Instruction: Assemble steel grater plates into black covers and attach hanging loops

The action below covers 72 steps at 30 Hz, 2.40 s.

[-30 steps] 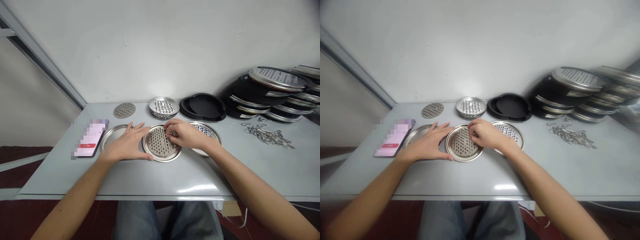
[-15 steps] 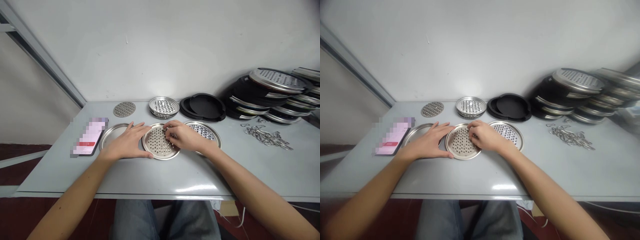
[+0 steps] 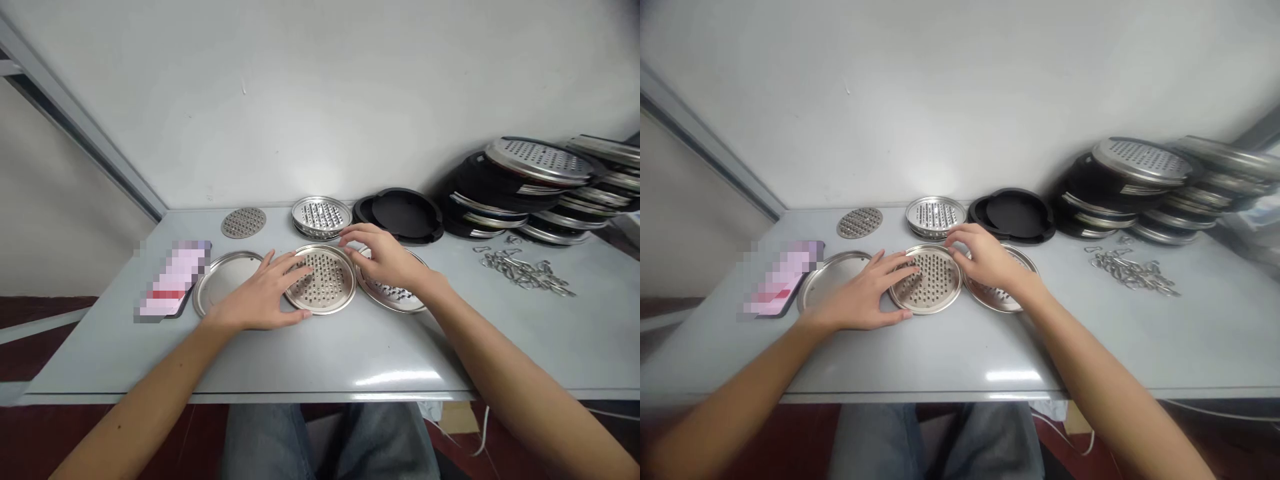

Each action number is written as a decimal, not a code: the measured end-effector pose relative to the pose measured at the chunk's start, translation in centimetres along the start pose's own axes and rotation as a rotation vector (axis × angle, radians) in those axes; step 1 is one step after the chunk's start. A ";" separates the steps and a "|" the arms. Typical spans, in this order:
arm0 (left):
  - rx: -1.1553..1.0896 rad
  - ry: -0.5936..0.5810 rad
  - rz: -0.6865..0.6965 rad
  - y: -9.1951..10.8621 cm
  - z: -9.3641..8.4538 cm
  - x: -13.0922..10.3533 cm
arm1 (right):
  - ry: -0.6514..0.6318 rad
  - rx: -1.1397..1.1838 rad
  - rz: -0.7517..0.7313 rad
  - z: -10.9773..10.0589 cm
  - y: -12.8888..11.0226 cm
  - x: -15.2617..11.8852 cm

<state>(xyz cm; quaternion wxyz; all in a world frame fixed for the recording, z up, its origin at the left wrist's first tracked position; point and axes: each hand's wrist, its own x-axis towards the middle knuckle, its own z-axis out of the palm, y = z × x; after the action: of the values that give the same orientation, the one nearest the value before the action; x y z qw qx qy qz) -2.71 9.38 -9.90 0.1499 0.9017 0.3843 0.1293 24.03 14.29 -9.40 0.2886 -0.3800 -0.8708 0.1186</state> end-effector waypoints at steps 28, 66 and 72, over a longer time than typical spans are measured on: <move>0.149 -0.070 -0.050 -0.5 0.3 0.1 | -0.234 -0.155 -0.053 1.0 0.1 -0.7; 0.129 -0.034 -0.138 -1.2 -0.1 -0.2 | -0.147 -0.078 0.038 1.6 -0.8 -0.9; 0.123 -0.037 -0.130 -0.9 -0.4 -0.2 | -0.135 -0.081 0.027 1.7 -0.6 -0.8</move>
<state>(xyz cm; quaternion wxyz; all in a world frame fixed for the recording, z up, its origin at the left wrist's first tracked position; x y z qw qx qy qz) -3.63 9.93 -9.88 0.1095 0.8847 0.4462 0.0789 23.04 13.31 -10.84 0.2118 -0.3942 -0.8872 0.1125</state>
